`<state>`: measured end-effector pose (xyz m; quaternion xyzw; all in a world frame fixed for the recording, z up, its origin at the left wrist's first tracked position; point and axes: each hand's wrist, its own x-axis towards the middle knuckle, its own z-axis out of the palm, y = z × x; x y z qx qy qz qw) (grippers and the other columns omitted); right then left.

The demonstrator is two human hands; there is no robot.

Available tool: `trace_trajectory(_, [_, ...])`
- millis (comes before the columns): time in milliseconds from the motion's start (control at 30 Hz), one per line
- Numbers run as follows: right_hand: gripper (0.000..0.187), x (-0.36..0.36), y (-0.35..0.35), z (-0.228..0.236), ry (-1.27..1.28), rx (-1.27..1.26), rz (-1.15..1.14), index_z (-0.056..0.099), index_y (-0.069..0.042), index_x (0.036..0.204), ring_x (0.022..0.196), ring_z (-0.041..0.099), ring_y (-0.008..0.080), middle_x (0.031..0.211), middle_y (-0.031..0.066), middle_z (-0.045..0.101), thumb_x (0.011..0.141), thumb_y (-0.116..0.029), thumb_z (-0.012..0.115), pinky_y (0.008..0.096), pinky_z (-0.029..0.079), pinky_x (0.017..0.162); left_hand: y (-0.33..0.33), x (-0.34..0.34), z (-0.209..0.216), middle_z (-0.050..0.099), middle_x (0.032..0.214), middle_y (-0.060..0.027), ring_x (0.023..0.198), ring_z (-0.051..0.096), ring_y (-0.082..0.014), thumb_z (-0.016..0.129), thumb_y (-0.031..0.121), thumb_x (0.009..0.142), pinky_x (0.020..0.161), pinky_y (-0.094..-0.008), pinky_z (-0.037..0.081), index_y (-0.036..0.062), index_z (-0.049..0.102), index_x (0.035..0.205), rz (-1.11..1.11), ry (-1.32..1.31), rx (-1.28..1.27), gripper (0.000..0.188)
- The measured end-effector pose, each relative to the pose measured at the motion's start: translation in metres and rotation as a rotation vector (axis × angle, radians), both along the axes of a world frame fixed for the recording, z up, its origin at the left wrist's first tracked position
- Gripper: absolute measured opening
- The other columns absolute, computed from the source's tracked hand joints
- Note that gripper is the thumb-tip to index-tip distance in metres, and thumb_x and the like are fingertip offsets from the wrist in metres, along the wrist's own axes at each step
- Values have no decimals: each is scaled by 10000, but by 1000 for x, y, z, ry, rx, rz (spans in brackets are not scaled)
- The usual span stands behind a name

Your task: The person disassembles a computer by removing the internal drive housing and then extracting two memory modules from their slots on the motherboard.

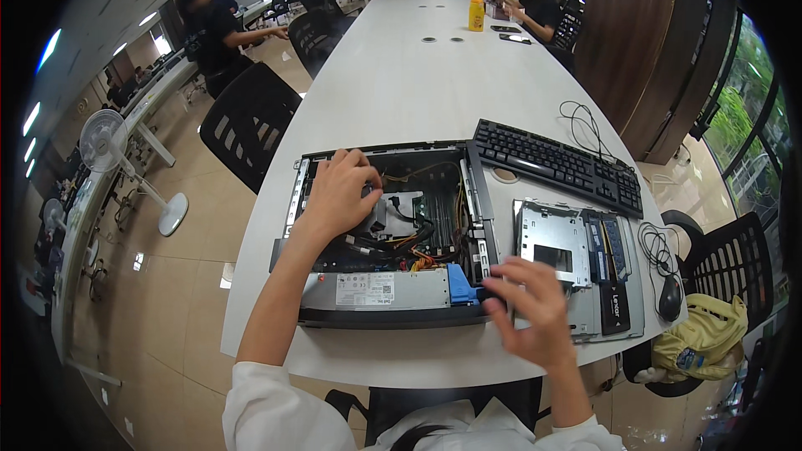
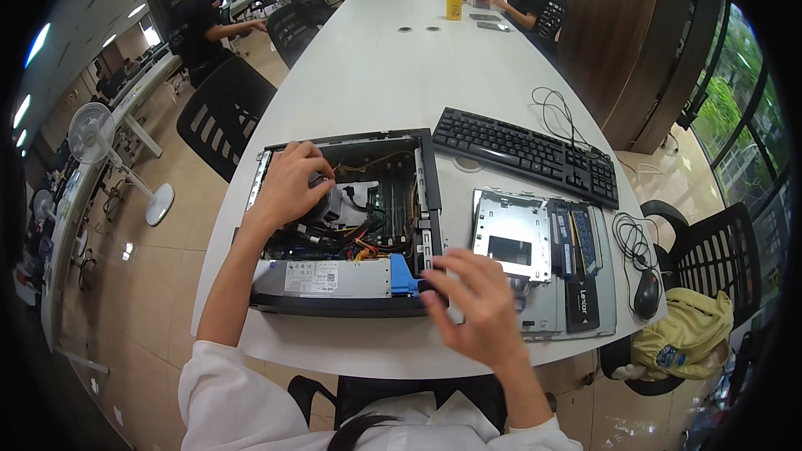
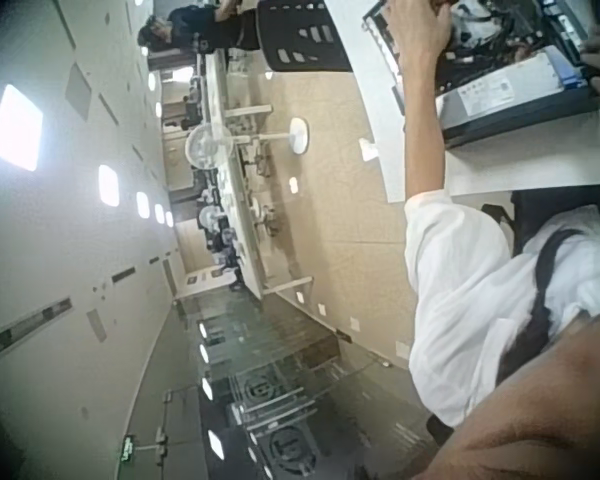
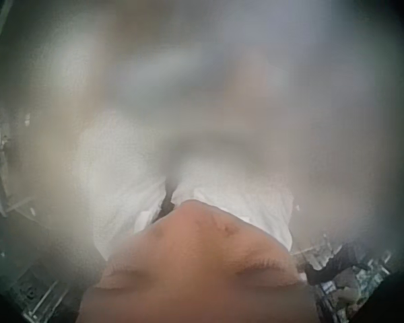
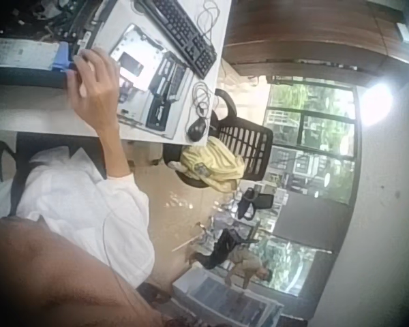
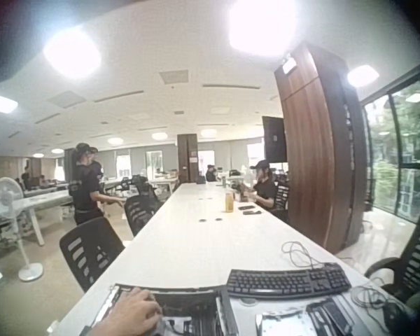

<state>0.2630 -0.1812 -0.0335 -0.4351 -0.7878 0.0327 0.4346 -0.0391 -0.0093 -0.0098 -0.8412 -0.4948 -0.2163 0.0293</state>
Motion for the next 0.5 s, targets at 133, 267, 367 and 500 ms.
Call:
trace_trajectory(133, [351, -28, -3, -11, -158, -31, 57, 716, -112, 1194, 1221, 615, 221, 1233, 52, 692, 857, -195, 765, 490, 327, 1118, 6, -27, 9, 629, 1094, -70, 1177, 521, -268, 793, 258, 836, 1022, -414, 401, 117, 798, 939, -5, -47, -103, 175])
trace_trajectory(267, [359, -24, -5, -21, -85, -65, 85, 719, -112, 1207, 1239, 604, 225, 1258, 50, 688, 859, -187, 762, 485, 321, 1127, -8, -41, 27, 636, 1155, -78, 1196, 517, -281, 815, 262, 829, 1045, -425, 396, 104, 791, 970, 86, -165, -94, 213])
trace_trajectory(367, [373, -26, -6, -23, -80, -53, 74, 717, -116, 1227, 1252, 595, 225, 1270, 43, 688, 861, -175, 757, 485, 308, 1140, -24, -45, 35, 625, 1224, -98, 1252, 508, -292, 822, 353, 826, 1080, -449, 392, 84, 759, 1097, 129, -66, -135, 387])
trace_trajectory(500, [385, -28, -7, -26, -45, -37, 50, 715, -114, 1235, 1256, 590, 232, 1271, 42, 688, 855, -163, 758, 490, 310, 1143, -32, -39, 24, 538, 1407, -149, 1380, 436, -332, 801, 565, 784, 1171, -477, 337, 37, 584, 1381, 119, 128, -196, 826])
